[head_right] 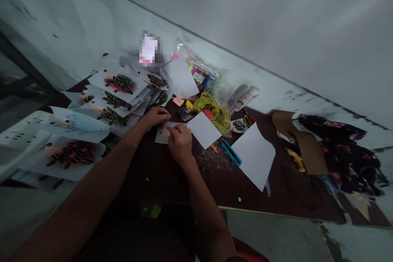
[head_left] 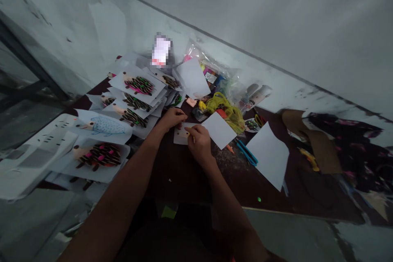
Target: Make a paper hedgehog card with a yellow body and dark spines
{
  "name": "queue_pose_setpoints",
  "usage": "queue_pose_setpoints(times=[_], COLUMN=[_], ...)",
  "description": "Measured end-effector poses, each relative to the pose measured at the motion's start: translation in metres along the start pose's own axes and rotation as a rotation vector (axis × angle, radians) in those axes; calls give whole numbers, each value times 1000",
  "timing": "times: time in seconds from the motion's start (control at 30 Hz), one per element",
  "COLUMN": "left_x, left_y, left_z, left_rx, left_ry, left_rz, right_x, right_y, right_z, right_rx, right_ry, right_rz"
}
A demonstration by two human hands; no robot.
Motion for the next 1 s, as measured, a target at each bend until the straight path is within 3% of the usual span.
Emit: queue_pose_setpoints(times=[0.1,0.27,0.47,0.73,0.8,0.87,1.0], left_x=[2,3,2,-1,0,4,12], left_y=[4,9,15,21,21,20,12], left_z=[5,11,14,20,21,22,18], left_rx=[-34,-95,-185,-134,-121,-120,-123], left_ry=[2,21,13,76,41,6,-123], left_rz=[-4,-113,-289,-406,-381,-282,-59], right_x=[8,19,17,20,25,29,31], right_y=[-4,-15,-26,-28,-27,-24,-9], right_z=[14,27,23,20,19,21,26], right_rx=[-105,-188,-98,-21,-11,-46,-215], right_ry=[-96,-290,-311,-175,-211,-277,-369], right_rz=[110,164,176,199,255,290,213])
Point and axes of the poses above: each hand's wrist, its own y-axis away from the middle knuckle, its own x-axis out of the back of the hand, z = x × y, the point moved 2 cm from there along -y, towards the middle knuckle, and after that the axes turned 5 degrees about -y, right-handed, at the moved point
